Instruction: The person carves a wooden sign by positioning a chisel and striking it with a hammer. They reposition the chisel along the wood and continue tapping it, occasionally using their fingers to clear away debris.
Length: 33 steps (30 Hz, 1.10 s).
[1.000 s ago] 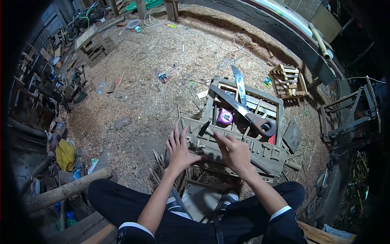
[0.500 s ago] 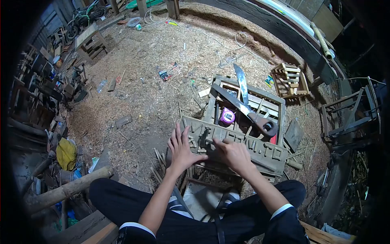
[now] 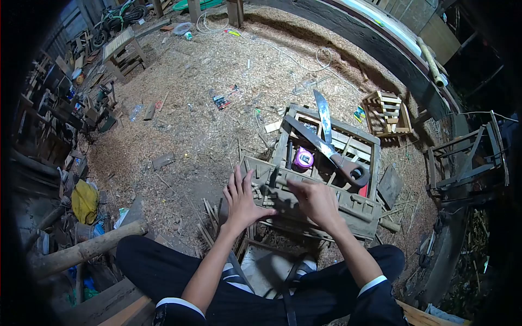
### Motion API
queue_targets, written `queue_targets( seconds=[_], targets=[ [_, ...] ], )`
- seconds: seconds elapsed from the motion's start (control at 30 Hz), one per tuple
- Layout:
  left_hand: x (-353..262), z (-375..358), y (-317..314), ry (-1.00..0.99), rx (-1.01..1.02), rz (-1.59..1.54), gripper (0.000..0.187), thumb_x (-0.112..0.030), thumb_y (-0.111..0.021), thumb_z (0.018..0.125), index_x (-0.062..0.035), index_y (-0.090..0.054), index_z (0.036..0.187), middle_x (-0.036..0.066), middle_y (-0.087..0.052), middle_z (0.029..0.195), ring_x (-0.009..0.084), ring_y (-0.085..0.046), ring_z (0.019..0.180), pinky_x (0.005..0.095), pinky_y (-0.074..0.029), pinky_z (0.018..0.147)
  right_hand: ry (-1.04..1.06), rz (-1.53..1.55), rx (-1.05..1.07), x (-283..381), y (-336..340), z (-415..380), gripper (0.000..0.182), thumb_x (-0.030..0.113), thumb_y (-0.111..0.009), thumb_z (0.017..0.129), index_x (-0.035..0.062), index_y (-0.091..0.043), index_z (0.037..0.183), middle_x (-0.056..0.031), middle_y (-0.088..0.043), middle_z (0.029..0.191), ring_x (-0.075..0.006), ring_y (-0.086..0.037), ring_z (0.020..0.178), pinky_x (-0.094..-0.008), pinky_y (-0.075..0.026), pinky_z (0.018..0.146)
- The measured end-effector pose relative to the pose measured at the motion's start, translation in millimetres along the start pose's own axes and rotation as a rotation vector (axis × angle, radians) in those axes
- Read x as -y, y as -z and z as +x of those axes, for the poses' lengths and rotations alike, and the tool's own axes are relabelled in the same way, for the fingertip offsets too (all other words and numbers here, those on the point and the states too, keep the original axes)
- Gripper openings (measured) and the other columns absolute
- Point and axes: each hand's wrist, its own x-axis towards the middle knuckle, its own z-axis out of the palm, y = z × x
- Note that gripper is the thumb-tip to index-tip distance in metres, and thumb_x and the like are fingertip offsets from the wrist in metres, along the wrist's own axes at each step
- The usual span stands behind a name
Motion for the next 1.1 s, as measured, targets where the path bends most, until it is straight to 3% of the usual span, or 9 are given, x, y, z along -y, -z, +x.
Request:
queue_targets(
  seconds=[0.1, 0.13, 0.17, 0.23, 0.43, 0.6, 0.7, 0.97, 1.1],
  targets=[
    [0.7, -1.4, 1.3, -0.003, -0.006, -0.011, 0.148, -0.057, -0.101, 0.052, -0.0158, -0.018, 0.168, 0.025, -0.005, 0.176, 0.0477, -0.011, 0.16, 0.0701, -0.013, 0.123, -0.04, -0.018, 0.005, 5.5, 5.4, 0.3, 0.023, 0.031, -0.069, 0.102, 0.0195, -0.082, 0.117, -0.0123, -0.073, 0.085, -0.0363, -0.073, 0.077, -0.0472, -0.055, 0.066],
    [0.9, -1.5, 1.0, -0.018, -0.021, -0.022, 0.148, -0.056, -0.101, 0.052, -0.0158, -0.018, 0.167, 0.025, -0.005, 0.176, 0.0476, -0.011, 0.16, 0.07, -0.013, 0.123, -0.043, -0.18, 0.218, -0.8, -3.9, -5.1, 0.024, 0.03, -0.069, 0.102, 0.0194, -0.081, 0.12, -0.0123, -0.074, 0.086, -0.0363, -0.073, 0.079, -0.0472, -0.055, 0.066],
    [0.5, -0.5, 1.0, -0.02, -0.022, -0.023, 0.148, -0.056, -0.101, 0.052, -0.0158, -0.018, 0.167, 0.025, -0.005, 0.176, 0.0476, -0.011, 0.16, 0.07, -0.013, 0.123, 0.041, -0.114, 0.141, -16.4, -20.3, -10.3, 0.024, 0.026, -0.07, 0.097, 0.0187, -0.08, 0.118, -0.015, -0.074, 0.089, -0.0375, -0.074, 0.077, -0.0498, -0.057, 0.068],
    [2.8, 1.2, -1.8, -0.011, -0.013, 0.006, 0.147, -0.053, -0.101, 0.052, -0.0158, -0.019, 0.167, 0.025, -0.006, 0.176, 0.0478, -0.011, 0.16, 0.0702, -0.014, 0.123, 0.05, -0.159, 0.254, -0.4, 1.4, 0.1, 0.025, 0.024, -0.068, 0.098, 0.0193, -0.079, 0.12, -0.0159, -0.074, 0.088, -0.0377, -0.074, 0.077, -0.0501, -0.057, 0.067],
    [4.7, -0.1, -2.6, -0.037, -0.036, 0.002, 0.147, -0.052, -0.101, 0.051, -0.0159, -0.019, 0.167, 0.024, -0.007, 0.176, 0.0478, -0.013, 0.16, 0.0702, -0.015, 0.122, -0.02, -0.032, -0.026, 8.8, 3.4, 1.8, 0.023, 0.021, -0.064, 0.1, 0.0195, -0.078, 0.119, -0.0168, -0.074, 0.087, -0.0391, -0.073, 0.077, -0.0515, -0.056, 0.065],
    [-2.6, 0.7, 3.9, 0.002, -0.011, 0.004, 0.146, -0.053, -0.101, 0.051, -0.0146, -0.02, 0.166, 0.024, -0.006, 0.176, 0.0475, -0.014, 0.159, 0.0663, -0.015, 0.123, 0.036, -0.17, 0.194, -11.0, -11.6, -4.1, 0.026, 0.022, -0.064, 0.1, 0.0209, -0.075, 0.123, -0.0165, -0.071, 0.082, -0.0393, -0.072, 0.074, -0.0515, -0.056, 0.062],
    [0.9, 0.7, -0.5, -0.018, -0.016, 0.017, 0.147, -0.055, -0.101, 0.051, -0.0146, -0.02, 0.166, 0.024, -0.007, 0.176, 0.0476, -0.014, 0.159, 0.0668, -0.015, 0.123, 0.008, -0.079, 0.054, 3.2, -2.2, -2.6, 0.024, 0.025, -0.064, 0.1, 0.0197, -0.075, 0.12, -0.0164, -0.072, 0.084, -0.0397, -0.072, 0.074, -0.0518, -0.056, 0.062],
    [0.3, -0.6, 0.9, -0.011, -0.031, -0.003, 0.145, -0.049, -0.102, 0.052, -0.0163, -0.02, 0.167, 0.025, -0.007, 0.176, 0.0479, -0.014, 0.159, 0.0685, -0.017, 0.121, 0.035, -0.19, 0.18, -3.5, -10.9, -6.7, 0.022, 0.024, -0.065, 0.102, 0.0204, -0.074, 0.121, -0.0147, -0.073, 0.09, -0.0398, -0.072, 0.07, -0.052, -0.055, 0.061],
    [0.7, -0.7, 2.3, -0.027, -0.023, -0.023, 0.147, -0.056, -0.101, 0.051, -0.0164, -0.019, 0.167, 0.025, -0.007, 0.176, 0.0477, -0.012, 0.16, 0.0685, -0.017, 0.122, -0.028, -0.069, 0.015, 2.7, -5.7, -9.2, 0.028, 0.023, -0.067, 0.1, 0.0173, -0.075, 0.126, -0.0144, -0.074, 0.093, -0.0389, -0.072, 0.073, -0.051, -0.056, 0.063]
  ],
)
